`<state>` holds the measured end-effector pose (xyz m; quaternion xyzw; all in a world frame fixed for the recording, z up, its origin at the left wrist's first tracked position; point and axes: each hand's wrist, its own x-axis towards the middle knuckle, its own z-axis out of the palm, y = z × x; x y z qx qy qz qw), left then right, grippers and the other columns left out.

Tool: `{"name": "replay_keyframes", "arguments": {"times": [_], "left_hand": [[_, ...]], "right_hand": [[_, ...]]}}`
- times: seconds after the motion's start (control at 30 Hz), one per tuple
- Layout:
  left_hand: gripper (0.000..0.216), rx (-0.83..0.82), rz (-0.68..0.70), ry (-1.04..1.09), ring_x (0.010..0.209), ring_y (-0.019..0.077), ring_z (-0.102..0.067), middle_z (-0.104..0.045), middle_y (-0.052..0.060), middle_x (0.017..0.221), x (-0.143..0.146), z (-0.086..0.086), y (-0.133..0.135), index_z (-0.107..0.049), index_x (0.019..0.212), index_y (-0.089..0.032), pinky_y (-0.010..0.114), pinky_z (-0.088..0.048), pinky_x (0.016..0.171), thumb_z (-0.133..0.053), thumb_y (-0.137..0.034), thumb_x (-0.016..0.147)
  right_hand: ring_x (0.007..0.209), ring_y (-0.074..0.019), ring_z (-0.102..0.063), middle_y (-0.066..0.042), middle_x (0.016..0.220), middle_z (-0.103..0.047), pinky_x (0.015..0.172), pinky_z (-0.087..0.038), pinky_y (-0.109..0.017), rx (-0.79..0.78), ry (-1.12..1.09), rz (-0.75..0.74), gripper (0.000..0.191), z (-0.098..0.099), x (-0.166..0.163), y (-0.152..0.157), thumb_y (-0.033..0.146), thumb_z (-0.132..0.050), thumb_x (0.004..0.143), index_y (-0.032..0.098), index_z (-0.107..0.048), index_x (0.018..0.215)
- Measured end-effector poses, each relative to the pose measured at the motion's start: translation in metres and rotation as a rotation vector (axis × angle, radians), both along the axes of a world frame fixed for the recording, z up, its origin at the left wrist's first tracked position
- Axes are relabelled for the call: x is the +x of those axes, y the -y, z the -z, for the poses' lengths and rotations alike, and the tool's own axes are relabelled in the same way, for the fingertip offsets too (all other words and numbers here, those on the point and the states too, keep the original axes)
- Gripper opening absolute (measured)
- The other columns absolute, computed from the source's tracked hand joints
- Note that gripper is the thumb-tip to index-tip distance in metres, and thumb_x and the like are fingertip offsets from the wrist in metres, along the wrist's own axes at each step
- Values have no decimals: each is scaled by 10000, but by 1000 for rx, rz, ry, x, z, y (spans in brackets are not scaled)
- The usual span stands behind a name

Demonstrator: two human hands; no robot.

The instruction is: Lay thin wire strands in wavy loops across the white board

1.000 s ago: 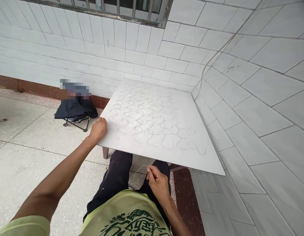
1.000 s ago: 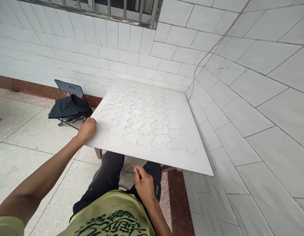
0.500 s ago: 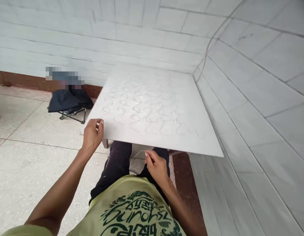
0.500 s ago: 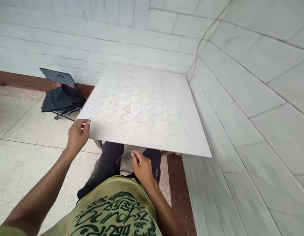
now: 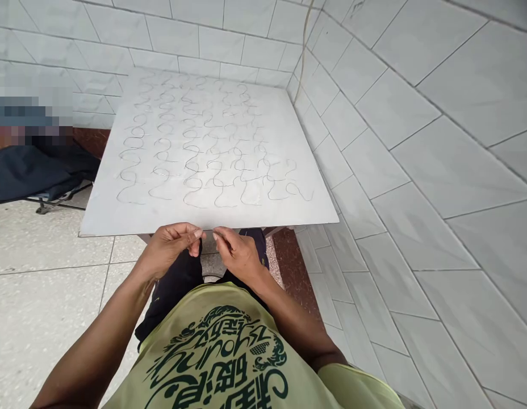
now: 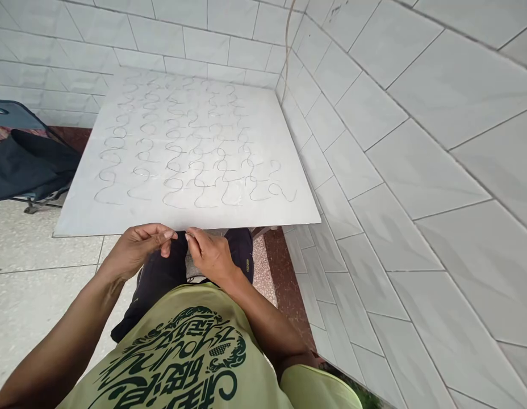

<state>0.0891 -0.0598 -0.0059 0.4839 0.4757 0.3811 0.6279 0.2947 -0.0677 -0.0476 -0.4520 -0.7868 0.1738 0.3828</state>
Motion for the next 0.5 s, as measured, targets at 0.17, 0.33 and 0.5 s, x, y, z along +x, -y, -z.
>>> {"name": "replay_keyframes", "arguments": {"times": [0.17,0.33,0.5], "left_hand": [[212,-131,0,136,526,146,-511,-557,-5,550,-3,-1,-11,-778,850,-199,312,-423,563,-784,-410,836],[207,-162,-36,243,518,118,-500,-539,-14,536,-1,3,-12,-776,892,-157,271,-407,553,-793,-360,854],[227,-226,-34,412,486,75,-471,-467,-47,495,1,2,-8,-773,902,-110,221,-391,540,-805,-331,860]], "right_hand": [[670,-159,-711,-44,816,-767,676,-527,-246,-22,30,-12,326,1,2,3,339,-462,1085,130,-657,1243],[719,-174,-742,-68,932,-801,705,-546,-253,-49,97,-4,344,5,4,4,348,-460,1086,135,-640,1288],[952,-210,-772,-108,1176,-781,823,-584,-286,-88,44,-2,358,4,3,4,302,-422,1090,169,-625,1352]]}}
